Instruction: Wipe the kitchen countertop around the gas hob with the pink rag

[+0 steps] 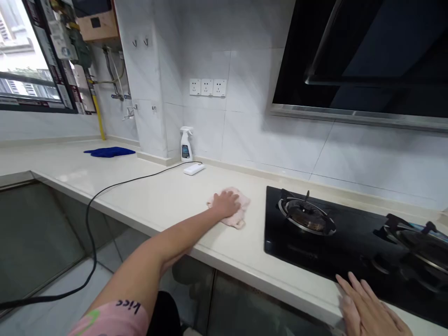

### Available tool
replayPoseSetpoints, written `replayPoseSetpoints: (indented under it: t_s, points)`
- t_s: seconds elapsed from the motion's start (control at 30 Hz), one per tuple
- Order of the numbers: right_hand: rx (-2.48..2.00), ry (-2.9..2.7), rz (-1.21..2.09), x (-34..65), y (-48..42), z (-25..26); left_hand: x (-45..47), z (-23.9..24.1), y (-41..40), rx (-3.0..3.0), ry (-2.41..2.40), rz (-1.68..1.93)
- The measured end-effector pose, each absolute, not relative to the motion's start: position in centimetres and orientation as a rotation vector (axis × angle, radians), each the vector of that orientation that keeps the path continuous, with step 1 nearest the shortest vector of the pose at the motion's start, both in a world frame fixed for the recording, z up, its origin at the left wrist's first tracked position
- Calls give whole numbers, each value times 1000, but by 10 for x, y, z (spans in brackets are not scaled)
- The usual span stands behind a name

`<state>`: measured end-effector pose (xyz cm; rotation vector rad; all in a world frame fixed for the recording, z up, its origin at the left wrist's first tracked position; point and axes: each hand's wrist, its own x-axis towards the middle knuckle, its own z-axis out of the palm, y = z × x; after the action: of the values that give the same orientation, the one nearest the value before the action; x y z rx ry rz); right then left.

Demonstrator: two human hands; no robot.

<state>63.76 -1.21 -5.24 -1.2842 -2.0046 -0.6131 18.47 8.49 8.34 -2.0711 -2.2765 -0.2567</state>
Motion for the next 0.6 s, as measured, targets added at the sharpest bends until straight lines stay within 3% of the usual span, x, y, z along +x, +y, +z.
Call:
replayPoseSetpoints:
  t_s: [0.27, 0.43, 0.6]
  points:
    - [-1387, -1859, -551, 625, -22, -49, 256, 76, 9, -2456, -1927, -260]
    - [-1336, -1908, -631, 633, -14, -52, 212, 70, -47, -2537, -1803, -323]
    - [-1312, -1883, -625, 632, -13, -52, 120, 84, -27, -2151, -2243, -295]
